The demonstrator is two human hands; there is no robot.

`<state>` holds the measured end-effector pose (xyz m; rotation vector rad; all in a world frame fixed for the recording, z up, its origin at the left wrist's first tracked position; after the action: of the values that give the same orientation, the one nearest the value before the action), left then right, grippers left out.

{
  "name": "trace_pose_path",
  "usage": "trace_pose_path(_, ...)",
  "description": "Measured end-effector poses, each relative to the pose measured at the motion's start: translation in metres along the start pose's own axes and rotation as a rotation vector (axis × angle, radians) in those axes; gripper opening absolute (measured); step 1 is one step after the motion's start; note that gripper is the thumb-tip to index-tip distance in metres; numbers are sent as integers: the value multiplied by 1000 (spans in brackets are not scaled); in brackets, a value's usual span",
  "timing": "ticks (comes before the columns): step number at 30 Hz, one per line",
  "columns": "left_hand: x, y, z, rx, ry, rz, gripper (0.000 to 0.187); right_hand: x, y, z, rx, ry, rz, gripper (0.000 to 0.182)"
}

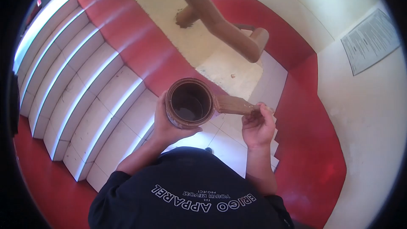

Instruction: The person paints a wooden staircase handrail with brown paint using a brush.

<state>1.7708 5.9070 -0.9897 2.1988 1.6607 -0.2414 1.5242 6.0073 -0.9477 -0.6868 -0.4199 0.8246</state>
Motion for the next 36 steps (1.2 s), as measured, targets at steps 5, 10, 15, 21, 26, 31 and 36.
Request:
trace_pose_path(5,-10,-7,-10,-25,-30,42,115,4,9,0,-29,45,-45,10)
trace_pose_path(10,-13,-13,-17,-5,-15,76,114,5,16,12,38,178,-45,11)
trace_pose_path(15,-10,-19,-17,-89,-14,78,115,-1,24,37,232,318,106,11)
trace_pose_path(21,-10,-23,-9,-33,8,48,114,-8,34,41,193,301,56,11)
trace_pose_path(26,-9,-28,-4,93,10,56,116,-11,42,18,-23,100,-107,11)
trace_pose_path(31,-11,-25,-1,464,75,120,113,-18,57,-1,-190,-42,-109,12)
trace_pose_path(36,3,-3,22,396,85,139,110,-26,67,-4,-279,-55,-119,12)
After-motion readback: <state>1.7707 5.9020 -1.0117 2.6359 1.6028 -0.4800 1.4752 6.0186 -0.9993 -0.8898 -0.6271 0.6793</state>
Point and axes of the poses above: each hand's wrist, its own x-axis away from the middle knuckle, its own y-axis out of the back of the hand, z = x × y, the point moved 3 cm from there along -x, towards the middle knuckle, and after that the axes turned 6 degrees about y, right-handed, at the moved point
